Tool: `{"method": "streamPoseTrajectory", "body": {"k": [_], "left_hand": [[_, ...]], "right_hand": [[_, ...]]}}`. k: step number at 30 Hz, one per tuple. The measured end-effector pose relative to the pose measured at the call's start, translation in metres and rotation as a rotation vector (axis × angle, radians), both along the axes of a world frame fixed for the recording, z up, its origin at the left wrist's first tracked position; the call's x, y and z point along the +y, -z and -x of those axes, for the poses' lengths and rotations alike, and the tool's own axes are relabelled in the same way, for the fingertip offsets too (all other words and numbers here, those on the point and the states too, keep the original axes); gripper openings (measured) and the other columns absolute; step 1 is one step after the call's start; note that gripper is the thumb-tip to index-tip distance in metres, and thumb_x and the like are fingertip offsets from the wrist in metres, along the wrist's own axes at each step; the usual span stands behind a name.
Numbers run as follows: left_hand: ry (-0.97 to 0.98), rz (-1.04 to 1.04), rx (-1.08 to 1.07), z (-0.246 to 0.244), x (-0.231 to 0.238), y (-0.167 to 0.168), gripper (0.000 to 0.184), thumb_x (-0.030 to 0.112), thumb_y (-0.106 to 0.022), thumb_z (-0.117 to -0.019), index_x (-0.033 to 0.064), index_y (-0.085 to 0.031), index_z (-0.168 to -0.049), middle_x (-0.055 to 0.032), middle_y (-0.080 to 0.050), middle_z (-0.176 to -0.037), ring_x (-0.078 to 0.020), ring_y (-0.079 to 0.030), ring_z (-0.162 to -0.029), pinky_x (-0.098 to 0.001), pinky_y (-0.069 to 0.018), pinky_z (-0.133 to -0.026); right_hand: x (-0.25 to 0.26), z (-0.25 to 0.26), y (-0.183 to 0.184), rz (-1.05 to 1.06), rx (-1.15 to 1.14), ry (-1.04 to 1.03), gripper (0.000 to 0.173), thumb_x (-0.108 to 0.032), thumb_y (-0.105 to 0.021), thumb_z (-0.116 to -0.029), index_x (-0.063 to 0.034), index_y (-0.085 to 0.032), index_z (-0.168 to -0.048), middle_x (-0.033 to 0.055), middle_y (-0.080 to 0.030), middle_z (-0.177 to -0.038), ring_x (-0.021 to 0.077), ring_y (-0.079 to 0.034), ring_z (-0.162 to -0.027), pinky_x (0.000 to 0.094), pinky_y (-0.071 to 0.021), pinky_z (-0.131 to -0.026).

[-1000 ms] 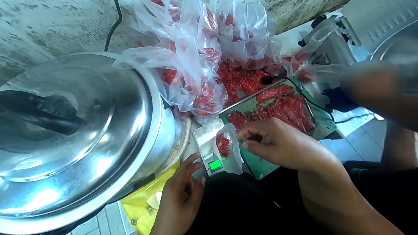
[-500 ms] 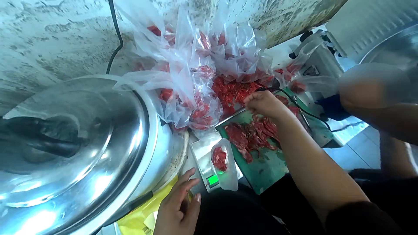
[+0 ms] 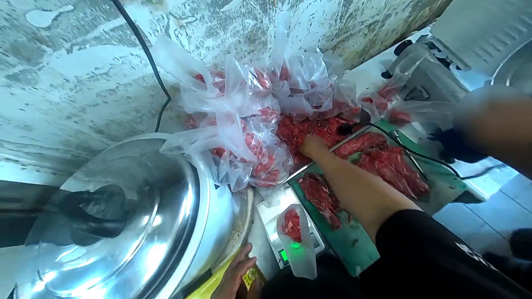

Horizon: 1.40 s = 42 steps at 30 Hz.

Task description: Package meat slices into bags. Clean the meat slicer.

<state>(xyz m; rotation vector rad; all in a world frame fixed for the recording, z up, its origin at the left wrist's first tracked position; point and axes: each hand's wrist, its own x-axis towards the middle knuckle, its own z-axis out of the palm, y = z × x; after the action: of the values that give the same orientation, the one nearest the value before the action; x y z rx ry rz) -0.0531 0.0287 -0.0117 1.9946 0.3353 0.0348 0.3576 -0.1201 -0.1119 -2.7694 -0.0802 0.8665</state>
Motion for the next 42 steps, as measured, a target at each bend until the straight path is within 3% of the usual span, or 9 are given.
{"method": "streamPoseTrajectory", "body": {"k": [5,7,10,12,16,22,25,33,42], "left_hand": [[-0.009,0.021,-0.016,-0.002,0.000,0.003,0.029,0.005,-0.063,-0.0954,-0.0057,-0.066,-0.122,-0.0224,-0.055,-0.146,-0.0157,-0.069,-0.101,-0.0296,-0.0590,-0.079],[-0.009,0.021,-0.015,-0.003,-0.001,0.002,0.028,0.005,-0.063,-0.0957,-0.0056,-0.066,-0.122,-0.0223,-0.054,-0.146,-0.0144,-0.069,-0.095,-0.0289,-0.0586,-0.076],[-0.011,0.001,0.001,-0.004,-0.001,0.001,0.028,0.007,-0.064,-0.0959,-0.0041,-0.067,-0.121,-0.0208,-0.055,-0.146,-0.0122,-0.068,-0.085,-0.0280,-0.0578,-0.070],[-0.005,-0.004,0.017,-0.004,-0.001,0.002,0.028,0.008,-0.064,-0.0958,-0.0034,-0.068,-0.121,-0.0199,-0.055,-0.147,-0.0108,-0.067,-0.081,-0.0271,-0.0568,-0.067],[0.020,0.002,0.020,-0.007,-0.002,0.003,0.028,0.008,-0.064,-0.0958,-0.0028,-0.068,-0.121,-0.0191,-0.054,-0.148,-0.0100,-0.066,-0.078,-0.0265,-0.0557,-0.065],[0.015,0.001,0.018,-0.008,-0.003,-0.001,0.028,0.008,-0.064,-0.0960,-0.0021,-0.068,-0.122,-0.0184,-0.054,-0.148,-0.0096,-0.065,-0.074,-0.0268,-0.0553,-0.062],[0.007,-0.003,0.020,-0.006,-0.003,-0.001,0.028,0.008,-0.064,-0.0953,-0.0037,-0.068,-0.121,-0.0190,-0.055,-0.147,-0.0085,-0.064,-0.073,-0.0255,-0.0546,-0.061],[0.006,0.002,-0.008,-0.004,-0.006,0.001,0.028,0.007,-0.064,-0.0943,-0.0031,-0.069,-0.120,-0.0184,-0.055,-0.148,-0.0076,-0.063,-0.070,-0.0247,-0.0536,-0.059],[-0.002,-0.009,-0.007,0.000,-0.006,-0.002,0.027,0.006,-0.064,-0.0940,-0.0010,-0.069,-0.120,-0.0162,-0.055,-0.149,-0.0050,-0.061,-0.066,-0.0229,-0.0513,-0.055]], "right_hand": [[0.001,-0.009,0.012,-0.023,0.031,-0.041,0.034,-0.024,-0.065,-0.0956,0.0068,-0.069,-0.108,0.0277,-0.067,-0.122,0.0441,-0.065,-0.116,0.0666,-0.0516,-0.092],[-0.006,-0.022,0.019,-0.132,0.066,0.001,0.035,-0.026,-0.062,-0.0981,0.0069,-0.070,-0.105,0.0270,-0.068,-0.119,0.0422,-0.066,-0.113,0.0654,-0.0512,-0.094],[-0.022,-0.037,0.028,-0.417,0.129,0.240,0.030,-0.021,-0.057,-0.1014,0.0036,-0.069,-0.112,0.0178,-0.070,-0.100,0.0273,-0.067,-0.082,0.0478,-0.0558,-0.077],[-0.034,-0.044,0.023,-0.498,0.163,0.326,0.029,-0.022,-0.056,-0.1026,0.0004,-0.068,-0.116,0.0143,-0.070,-0.096,0.0227,-0.065,-0.074,0.0431,-0.0549,-0.070],[-0.049,-0.050,0.017,-0.545,0.167,0.372,0.025,-0.022,-0.058,-0.1009,-0.0019,-0.070,-0.110,0.0093,-0.068,-0.085,0.0165,-0.059,-0.063,0.0359,-0.0509,-0.059],[-0.055,-0.043,0.006,-0.708,0.199,0.375,0.020,-0.018,-0.060,-0.0989,-0.0026,-0.069,-0.107,0.0077,-0.068,-0.081,0.0127,-0.058,-0.057,0.0300,-0.0493,-0.053],[-0.061,-0.033,-0.017,-0.802,0.208,0.356,0.017,-0.014,-0.058,-0.0996,-0.0014,-0.067,-0.107,0.0067,-0.065,-0.081,0.0116,-0.056,-0.058,0.0280,-0.0492,-0.054],[-0.078,-0.034,-0.039,-0.888,0.156,0.270,0.013,-0.010,-0.059,-0.0984,-0.0012,-0.068,-0.101,0.0061,-0.066,-0.076,0.0112,-0.057,-0.055,0.0262,-0.0497,-0.051],[-0.082,-0.008,-0.101,-1.000,0.085,0.130,0.009,-0.003,-0.060,-0.0955,-0.0003,-0.068,-0.095,0.0058,-0.066,-0.072,0.0114,-0.060,-0.057,0.0262,-0.0532,-0.055]]}}
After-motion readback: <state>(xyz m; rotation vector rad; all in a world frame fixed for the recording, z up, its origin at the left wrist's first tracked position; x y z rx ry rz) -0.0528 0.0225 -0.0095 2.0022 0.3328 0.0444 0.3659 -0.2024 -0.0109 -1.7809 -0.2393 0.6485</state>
